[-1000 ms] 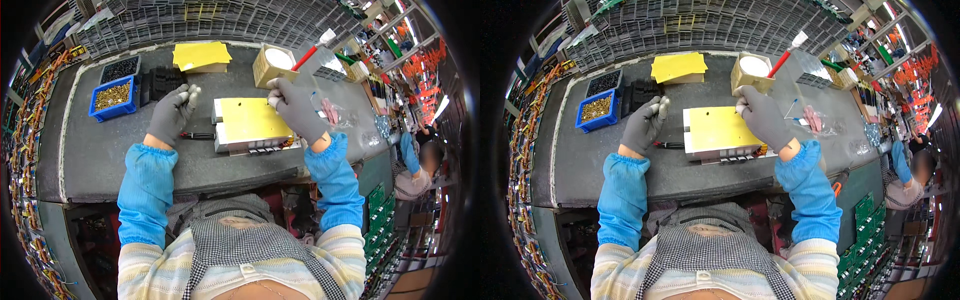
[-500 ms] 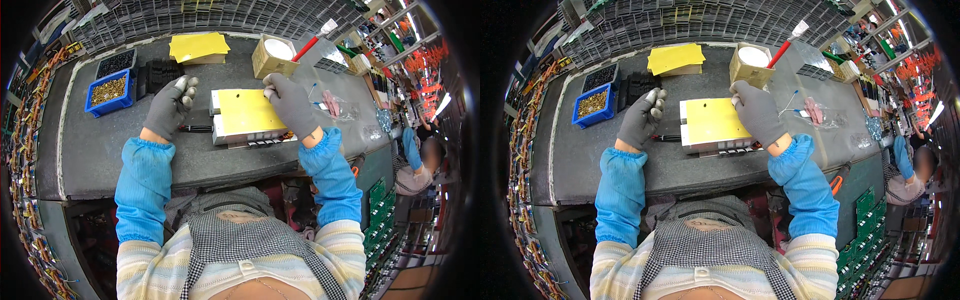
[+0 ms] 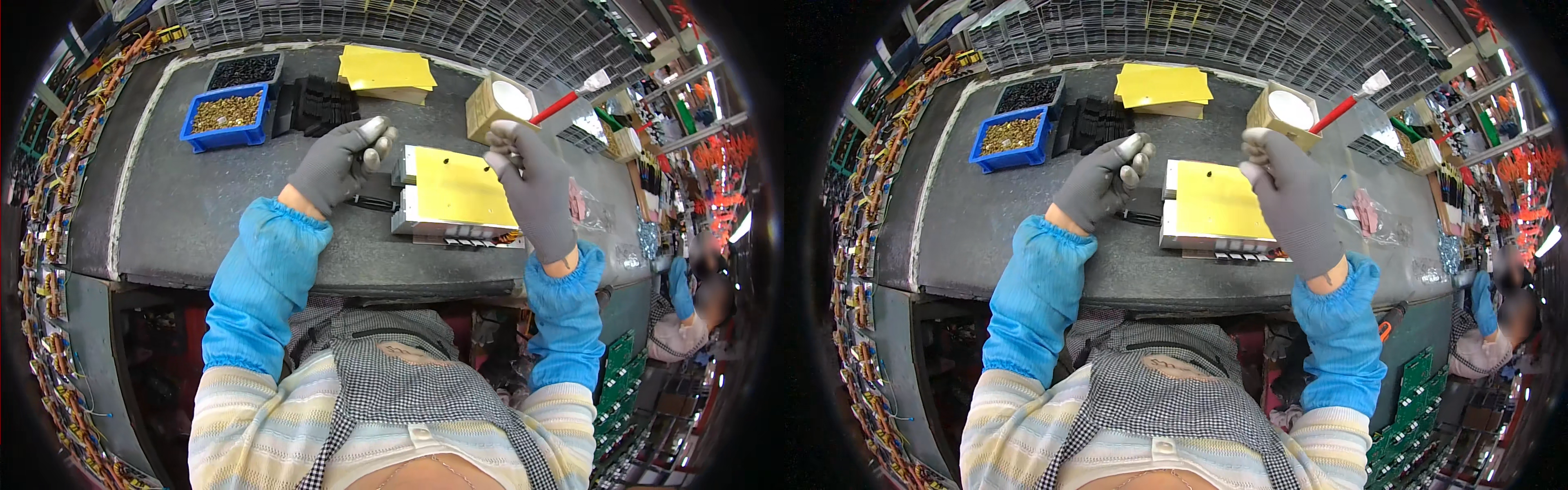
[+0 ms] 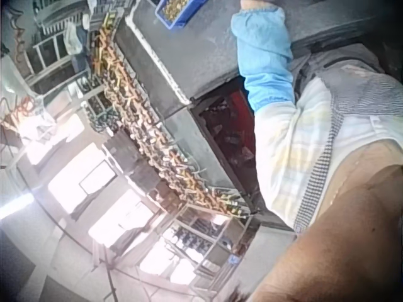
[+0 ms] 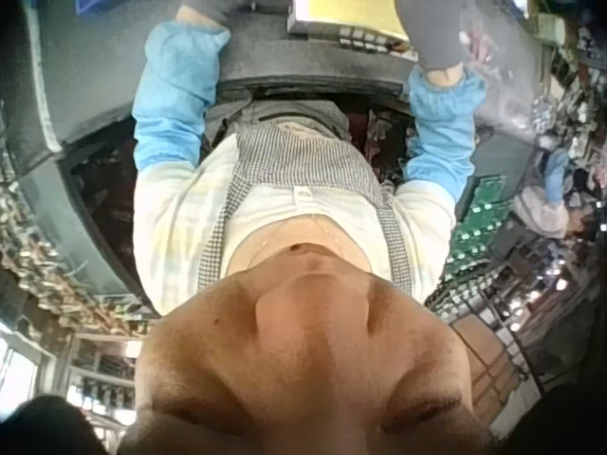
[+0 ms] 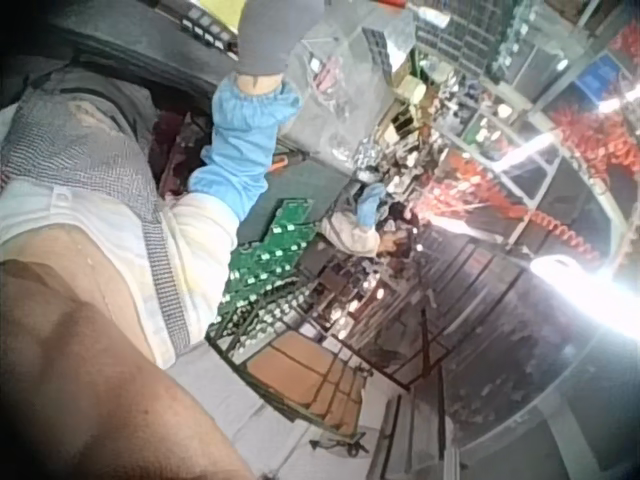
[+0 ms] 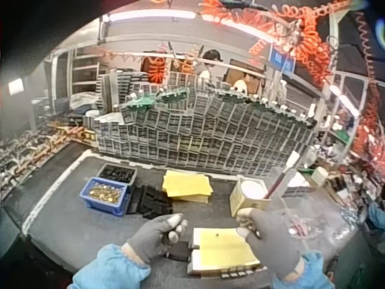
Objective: Assembling a power supply unit by applying thermal paste and securing a PCB with screws.
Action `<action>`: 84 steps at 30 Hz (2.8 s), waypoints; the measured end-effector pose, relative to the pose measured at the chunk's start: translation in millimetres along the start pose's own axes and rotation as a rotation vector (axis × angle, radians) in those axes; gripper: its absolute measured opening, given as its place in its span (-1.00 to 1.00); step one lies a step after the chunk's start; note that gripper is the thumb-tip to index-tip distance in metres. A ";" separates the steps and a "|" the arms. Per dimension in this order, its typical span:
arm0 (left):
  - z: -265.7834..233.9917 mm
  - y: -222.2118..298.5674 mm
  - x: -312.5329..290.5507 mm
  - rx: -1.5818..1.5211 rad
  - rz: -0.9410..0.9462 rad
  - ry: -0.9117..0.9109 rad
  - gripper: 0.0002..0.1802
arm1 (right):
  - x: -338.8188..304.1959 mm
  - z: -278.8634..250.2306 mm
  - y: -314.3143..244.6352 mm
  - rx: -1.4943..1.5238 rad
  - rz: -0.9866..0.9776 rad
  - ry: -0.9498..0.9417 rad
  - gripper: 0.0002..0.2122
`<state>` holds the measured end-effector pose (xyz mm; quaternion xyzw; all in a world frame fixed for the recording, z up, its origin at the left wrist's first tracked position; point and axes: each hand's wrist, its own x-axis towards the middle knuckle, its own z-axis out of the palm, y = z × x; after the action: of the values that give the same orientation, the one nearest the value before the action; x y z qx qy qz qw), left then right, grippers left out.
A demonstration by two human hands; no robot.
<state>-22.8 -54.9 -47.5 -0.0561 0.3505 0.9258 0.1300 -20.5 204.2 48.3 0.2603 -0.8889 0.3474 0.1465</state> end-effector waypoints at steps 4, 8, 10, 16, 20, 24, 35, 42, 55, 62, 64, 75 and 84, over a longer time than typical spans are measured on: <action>4.7 0.0 -4.7 0.029 -0.063 -0.035 -0.72 | 11.1 27.0 -33.3 0.102 -0.092 -0.072 -0.72; 8.2 0.4 -5.7 0.096 -0.109 -0.082 -0.65 | 20.3 56.3 -32.4 0.137 -0.196 -0.100 -0.70; 9.1 0.8 -6.7 0.142 -0.104 -0.032 -0.63 | 23.0 61.9 -33.2 0.092 -0.204 -0.113 -0.68; 8.5 -4.4 -7.9 0.227 -0.054 -0.057 -0.61 | 24.5 69.9 -31.5 0.202 -0.091 -0.081 -0.73; 3.4 -4.8 -6.3 0.240 -0.068 -0.247 -0.63 | 19.2 65.9 -33.2 0.201 -0.107 -0.097 -0.73; 5.3 -2.3 -0.2 0.164 0.046 0.093 -0.76 | 10.0 36.6 -26.4 0.291 -0.036 -0.070 -0.73; 16.4 -5.8 -4.1 0.112 0.058 0.147 -0.52 | -36.6 15.2 -11.6 0.134 0.273 -0.386 -0.81; 18.0 -4.5 -9.1 0.241 0.036 0.083 -0.53 | -41.0 19.9 -3.6 -0.051 0.063 -0.302 -0.81; 9.2 -2.1 -5.3 0.279 0.053 0.000 -0.64 | -41.7 23.0 -12.1 -0.198 -0.075 -0.247 -0.85; 14.1 0.6 -9.5 0.322 0.036 0.020 -0.66 | -39.6 27.5 -11.6 -0.262 -0.144 -0.242 -0.85; 9.2 0.8 -7.9 0.317 0.028 -0.026 -0.66 | -41.6 25.9 -11.2 -0.260 -0.157 -0.244 -0.85; 18.6 2.3 -16.2 0.256 -0.088 0.005 -0.55 | -9.4 22.1 -40.2 -0.045 -0.169 -0.082 -0.79; 16.7 2.1 -21.7 0.500 0.025 -0.271 -0.42 | 7.3 66.4 -47.9 0.131 -0.157 0.010 -0.78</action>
<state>-2.8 -49.6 -29.5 0.1065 0.5480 0.8112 0.1739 -4.7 125.7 29.9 0.3365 -0.8405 0.3934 0.1602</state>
